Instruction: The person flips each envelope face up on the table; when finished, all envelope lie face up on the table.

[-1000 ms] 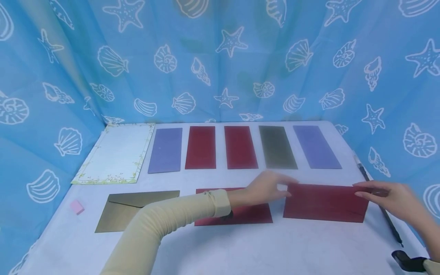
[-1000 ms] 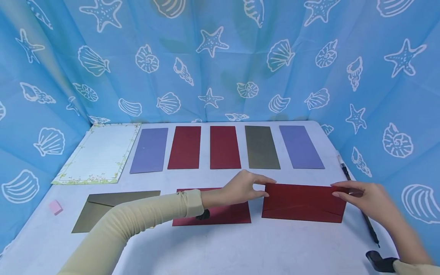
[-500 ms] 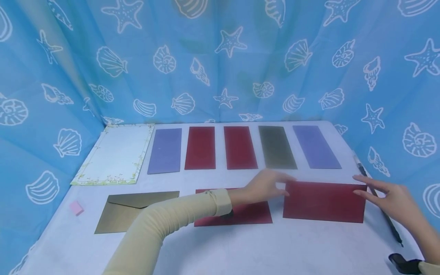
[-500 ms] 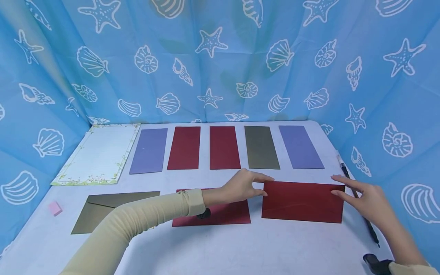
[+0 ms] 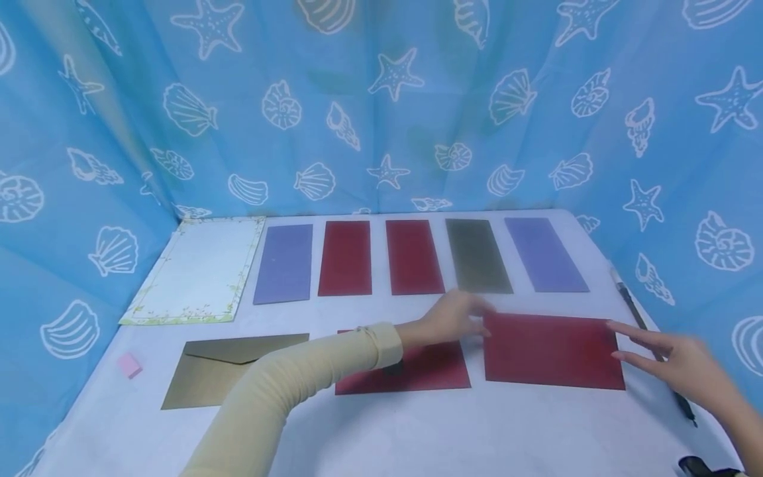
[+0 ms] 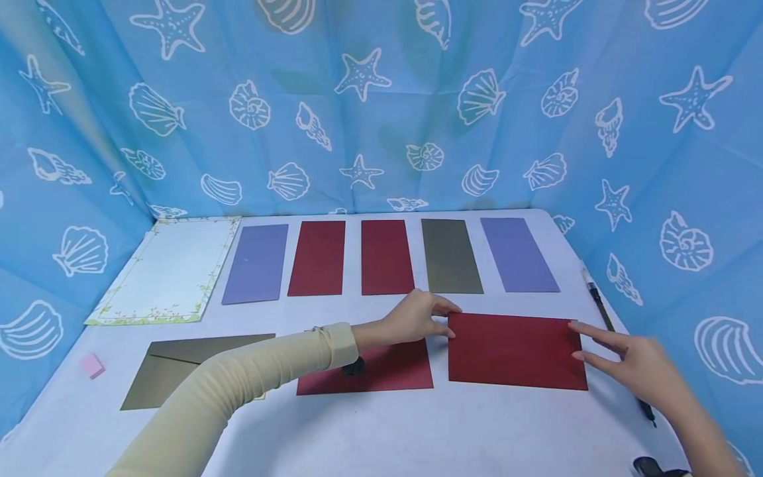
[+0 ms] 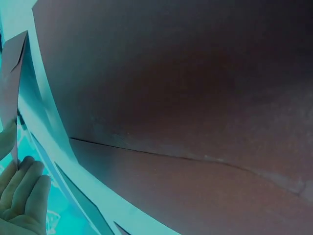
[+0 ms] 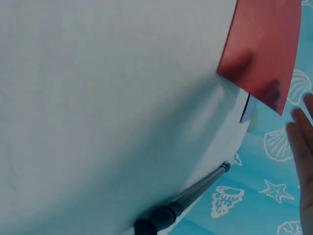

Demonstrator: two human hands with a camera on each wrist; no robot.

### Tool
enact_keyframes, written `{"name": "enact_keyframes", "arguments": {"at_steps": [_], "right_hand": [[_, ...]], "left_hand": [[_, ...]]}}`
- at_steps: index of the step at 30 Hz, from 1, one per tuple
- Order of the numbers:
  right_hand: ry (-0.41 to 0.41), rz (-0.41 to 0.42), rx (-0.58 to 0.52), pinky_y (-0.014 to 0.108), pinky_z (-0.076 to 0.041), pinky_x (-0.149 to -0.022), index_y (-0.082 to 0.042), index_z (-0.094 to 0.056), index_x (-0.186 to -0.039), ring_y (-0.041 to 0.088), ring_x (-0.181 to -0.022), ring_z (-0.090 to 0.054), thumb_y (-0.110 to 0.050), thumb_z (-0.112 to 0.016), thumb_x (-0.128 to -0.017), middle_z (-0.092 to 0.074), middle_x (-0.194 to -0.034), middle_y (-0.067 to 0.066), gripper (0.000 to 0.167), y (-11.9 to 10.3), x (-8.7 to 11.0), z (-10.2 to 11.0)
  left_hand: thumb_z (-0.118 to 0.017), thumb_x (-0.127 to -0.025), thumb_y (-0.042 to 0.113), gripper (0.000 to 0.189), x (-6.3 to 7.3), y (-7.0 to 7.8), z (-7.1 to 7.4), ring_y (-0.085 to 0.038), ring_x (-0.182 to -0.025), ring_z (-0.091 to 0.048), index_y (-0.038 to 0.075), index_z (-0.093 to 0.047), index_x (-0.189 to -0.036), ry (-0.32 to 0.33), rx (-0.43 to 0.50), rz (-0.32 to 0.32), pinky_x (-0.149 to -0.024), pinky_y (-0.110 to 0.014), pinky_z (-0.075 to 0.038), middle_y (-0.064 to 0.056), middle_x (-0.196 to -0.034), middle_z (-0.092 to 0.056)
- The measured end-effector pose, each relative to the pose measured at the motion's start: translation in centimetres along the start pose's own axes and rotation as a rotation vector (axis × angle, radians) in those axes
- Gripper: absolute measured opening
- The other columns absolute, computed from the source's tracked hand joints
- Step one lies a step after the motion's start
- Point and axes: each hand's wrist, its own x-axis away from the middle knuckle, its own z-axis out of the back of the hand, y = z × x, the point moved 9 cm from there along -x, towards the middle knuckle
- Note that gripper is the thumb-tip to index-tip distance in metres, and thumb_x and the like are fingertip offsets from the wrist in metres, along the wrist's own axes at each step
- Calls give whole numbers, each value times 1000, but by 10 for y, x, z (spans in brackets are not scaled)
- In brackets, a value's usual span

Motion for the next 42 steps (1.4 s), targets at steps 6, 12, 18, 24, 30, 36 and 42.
{"name": "enact_keyframes", "arguments": {"at_steps": [6,12,18,24,30,36,42], "right_hand": [[-180,-64,-32,27,-49,-56,-3,-60,-129,51,-101,-57,-42,-75,-81,-61,-116,31,63,3,3,-22],[-231,-41,-50,46,-56,-69,-6,-61,-130,50,-106,-56,-44,-75,-81,-61,-119,29,64,1,3,-32],[-287,-2,-91,45,-56,-74,-5,-60,-131,50,-111,-54,-39,-76,-81,-57,-124,30,64,-1,3,-41],[-273,41,-81,41,-56,-76,-6,-62,-129,45,-110,-57,-41,-78,-78,-60,-124,24,64,-5,4,-43],[-255,53,-71,42,-56,-77,-6,-62,-129,45,-110,-57,-43,-78,-77,-61,-124,23,66,-6,5,-42],[-224,4,-80,55,-54,-74,-4,-59,-132,52,-111,-52,-41,-75,-82,-58,-124,30,64,-2,10,-34],[-204,-10,-62,38,-55,-67,-7,-64,-127,32,-100,-64,-43,-75,-81,-64,-118,24,59,-3,17,-27]], "left_hand": [[-77,-83,21,38,-1,-6,-4,5,-93,-59,16,-68,-120,-16,-22,22,-74,-7,-45,10,-105,-69],[-79,-82,21,38,-2,-9,-8,1,-93,-60,14,-69,-118,-37,-62,60,-76,-9,-45,7,-105,-69],[-80,-81,20,37,-4,-12,-12,-2,-92,-59,12,-70,-116,-32,-100,74,-76,-10,-44,5,-103,-70],[-80,-81,20,38,-5,-12,-15,-2,-93,-58,12,-69,-117,-25,-136,65,-77,-11,-43,6,-102,-69],[-78,-83,20,38,-2,-6,-12,-1,-90,-59,11,-68,-118,-55,-127,40,-75,-10,-44,5,-101,-68],[-75,-86,22,43,7,8,-14,0,-101,-59,12,-64,-126,-128,-68,-59,-81,-8,-44,6,-113,-68],[-74,-86,28,49,24,28,-31,3,-103,-57,14,-60,-131,-249,-75,-110,-83,-6,-41,8,-116,-65]]}}
